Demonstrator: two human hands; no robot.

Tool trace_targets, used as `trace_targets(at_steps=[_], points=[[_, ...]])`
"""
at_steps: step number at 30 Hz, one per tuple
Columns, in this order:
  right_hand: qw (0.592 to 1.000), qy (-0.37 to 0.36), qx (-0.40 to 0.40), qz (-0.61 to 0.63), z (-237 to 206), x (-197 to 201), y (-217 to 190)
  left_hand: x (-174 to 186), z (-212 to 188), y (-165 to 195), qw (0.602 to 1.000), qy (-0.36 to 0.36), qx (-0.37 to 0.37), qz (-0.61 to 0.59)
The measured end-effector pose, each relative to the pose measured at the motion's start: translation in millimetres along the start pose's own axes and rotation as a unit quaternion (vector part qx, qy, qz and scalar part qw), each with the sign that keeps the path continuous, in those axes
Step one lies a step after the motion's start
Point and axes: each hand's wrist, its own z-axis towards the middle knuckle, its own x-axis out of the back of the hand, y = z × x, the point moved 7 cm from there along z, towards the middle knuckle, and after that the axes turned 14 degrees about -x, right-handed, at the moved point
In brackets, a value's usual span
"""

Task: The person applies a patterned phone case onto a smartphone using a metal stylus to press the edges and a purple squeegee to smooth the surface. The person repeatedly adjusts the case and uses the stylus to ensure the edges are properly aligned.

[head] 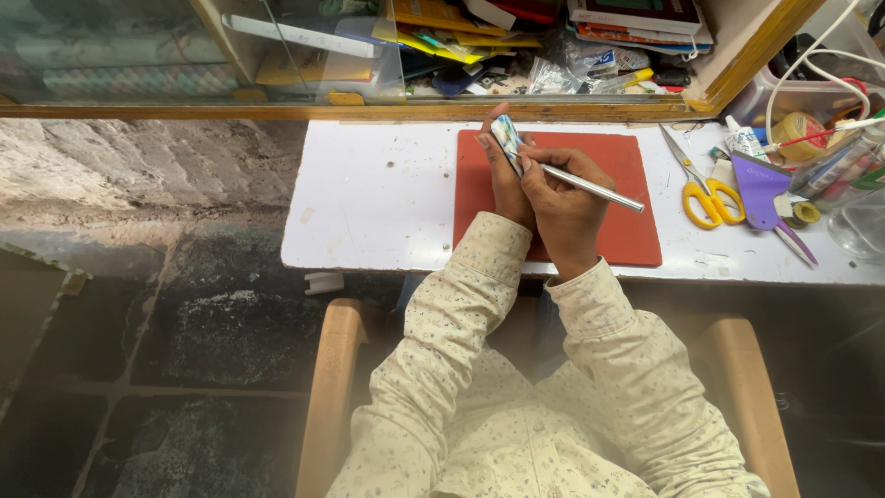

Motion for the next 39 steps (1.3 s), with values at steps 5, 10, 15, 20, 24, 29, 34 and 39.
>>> trace_targets(at_steps=[5,10,15,20,24,29,34,39], points=[[1.000,-0.006,-0.002,0.023,-2,-1,1,0,0,0,0.999,0.009,0.026,-0.016],[1.000,0.002,0.008,0.007,-4,0,1,-1,0,3,0.999,0.010,0.033,-0.008],[1.000,0.016,0.014,-0.021,-10,6,0,-3,1,9,1.000,-0.003,0.016,0.011],[1.000,0.016,0.001,-0.013,-15,9,2,-4,0,9,1.000,-0.005,0.024,-0.017],[1.000,0.018,-0.008,-0.012,-16,11,5,-3,0,9,1.000,-0.003,0.022,-0.013],[0.999,0.013,-0.031,0.007,-15,13,7,2,0,12,0.999,-0.007,-0.022,0.026],[0.997,-0.013,-0.065,0.036,-2,32,-2,8,10,40,0.971,-0.106,-0.124,0.174],[0.994,-0.057,-0.085,-0.028,0,38,-13,1,16,96,0.871,-0.275,-0.186,0.361]])
